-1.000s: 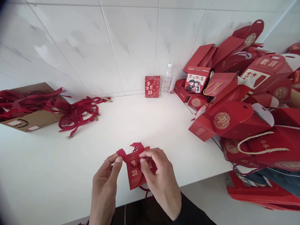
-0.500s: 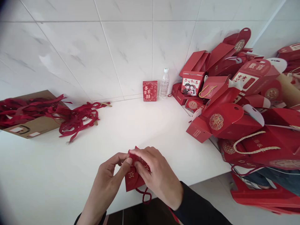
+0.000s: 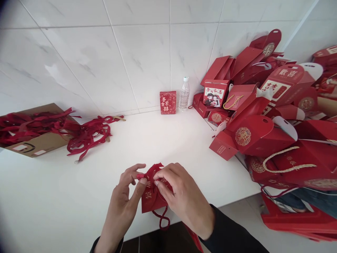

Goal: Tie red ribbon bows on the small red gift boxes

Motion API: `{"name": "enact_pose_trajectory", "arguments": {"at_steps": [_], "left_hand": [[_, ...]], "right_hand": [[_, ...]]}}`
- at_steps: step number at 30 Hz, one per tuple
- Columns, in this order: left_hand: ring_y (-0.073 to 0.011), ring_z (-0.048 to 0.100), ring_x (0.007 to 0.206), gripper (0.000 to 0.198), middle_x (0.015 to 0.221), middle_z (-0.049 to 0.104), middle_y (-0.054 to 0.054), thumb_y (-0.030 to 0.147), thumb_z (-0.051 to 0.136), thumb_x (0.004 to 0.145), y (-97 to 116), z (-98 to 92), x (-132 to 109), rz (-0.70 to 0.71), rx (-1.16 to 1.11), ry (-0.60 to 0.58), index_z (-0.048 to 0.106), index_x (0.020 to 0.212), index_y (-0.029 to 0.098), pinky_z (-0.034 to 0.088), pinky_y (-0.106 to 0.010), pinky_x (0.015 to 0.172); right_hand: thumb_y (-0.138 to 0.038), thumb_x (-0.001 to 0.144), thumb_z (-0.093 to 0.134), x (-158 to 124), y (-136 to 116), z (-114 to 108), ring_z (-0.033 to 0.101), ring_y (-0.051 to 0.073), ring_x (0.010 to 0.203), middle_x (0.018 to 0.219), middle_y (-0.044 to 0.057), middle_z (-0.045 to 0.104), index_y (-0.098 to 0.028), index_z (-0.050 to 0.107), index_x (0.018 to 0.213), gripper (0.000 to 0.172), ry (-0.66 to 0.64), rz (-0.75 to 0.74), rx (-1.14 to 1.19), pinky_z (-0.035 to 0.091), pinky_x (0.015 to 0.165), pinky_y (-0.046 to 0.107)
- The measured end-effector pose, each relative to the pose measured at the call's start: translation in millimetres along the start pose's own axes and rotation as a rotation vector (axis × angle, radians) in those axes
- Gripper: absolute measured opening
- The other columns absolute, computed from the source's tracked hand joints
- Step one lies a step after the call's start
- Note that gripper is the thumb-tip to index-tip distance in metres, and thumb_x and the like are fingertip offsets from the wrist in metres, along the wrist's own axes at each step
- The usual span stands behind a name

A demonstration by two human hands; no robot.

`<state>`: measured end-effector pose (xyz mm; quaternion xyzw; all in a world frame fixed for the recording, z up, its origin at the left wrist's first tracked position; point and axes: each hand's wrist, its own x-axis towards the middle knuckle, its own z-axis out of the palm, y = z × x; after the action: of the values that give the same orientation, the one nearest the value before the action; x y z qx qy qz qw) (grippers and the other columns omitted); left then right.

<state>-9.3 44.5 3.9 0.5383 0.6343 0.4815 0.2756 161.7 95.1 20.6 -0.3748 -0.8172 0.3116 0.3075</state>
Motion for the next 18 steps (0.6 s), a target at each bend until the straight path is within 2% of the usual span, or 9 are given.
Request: {"name": "enact_pose_trajectory", "arguments": {"at_steps": [3, 8, 12, 18], "left_hand": [[-0.0216, 0.054, 0.120, 0.018, 0.128, 0.063, -0.004, 0.040, 0.057, 0.096, 1.3, 4.0, -2.8, -0.038, -0.114, 0.060, 0.066, 0.089, 0.025, 0.046, -0.032, 0.092], [-0.0174, 0.065, 0.089, 0.025, 0.098, 0.073, -0.004, 0.045, 0.057, 0.096, 1.4, 7.9, -0.5, -0.164, -0.374, -0.057, 0.068, 0.099, 0.023, 0.050, -0.030, 0.082], [-0.0142, 0.062, 0.073, 0.030, 0.084, 0.072, -0.001, 0.049, 0.061, 0.092, 4.8, 11.5, 3.8, -0.235, -0.357, -0.064, 0.071, 0.098, 0.021, 0.048, -0.026, 0.070], [-0.0153, 0.058, 0.075, 0.034, 0.087, 0.072, -0.002, 0.048, 0.054, 0.095, 13.9, 14.1, 8.0, -0.213, -0.227, -0.151, 0.073, 0.098, 0.020, 0.046, -0.027, 0.071]], "right_hand": [[-0.011, 0.098, 0.054, -3.5, -1.0, -0.3, 0.060, 0.019, 0.089, 0.097, 0.000, 0.061, -0.025, 0.054, 0.097, 0.014, 0.018, 0.014, -0.081, 0.048, 0.078, 0.034], [-0.012, 0.095, 0.058, -2.7, -3.0, -2.7, 0.058, 0.016, 0.079, 0.090, -0.002, 0.062, -0.024, 0.055, 0.093, 0.012, -0.009, 0.102, -0.053, 0.046, 0.073, 0.031], [-0.019, 0.095, 0.061, 4.0, -11.4, -13.5, 0.058, 0.012, 0.072, 0.083, -0.006, 0.063, -0.026, 0.061, 0.093, 0.007, -0.129, 0.210, 0.185, 0.046, 0.067, 0.023], [-0.025, 0.097, 0.058, 15.8, -17.5, -23.6, 0.063, 0.011, 0.081, 0.089, -0.006, 0.070, -0.026, 0.066, 0.099, 0.008, -0.228, 0.263, 0.385, 0.048, 0.071, 0.021]]}}
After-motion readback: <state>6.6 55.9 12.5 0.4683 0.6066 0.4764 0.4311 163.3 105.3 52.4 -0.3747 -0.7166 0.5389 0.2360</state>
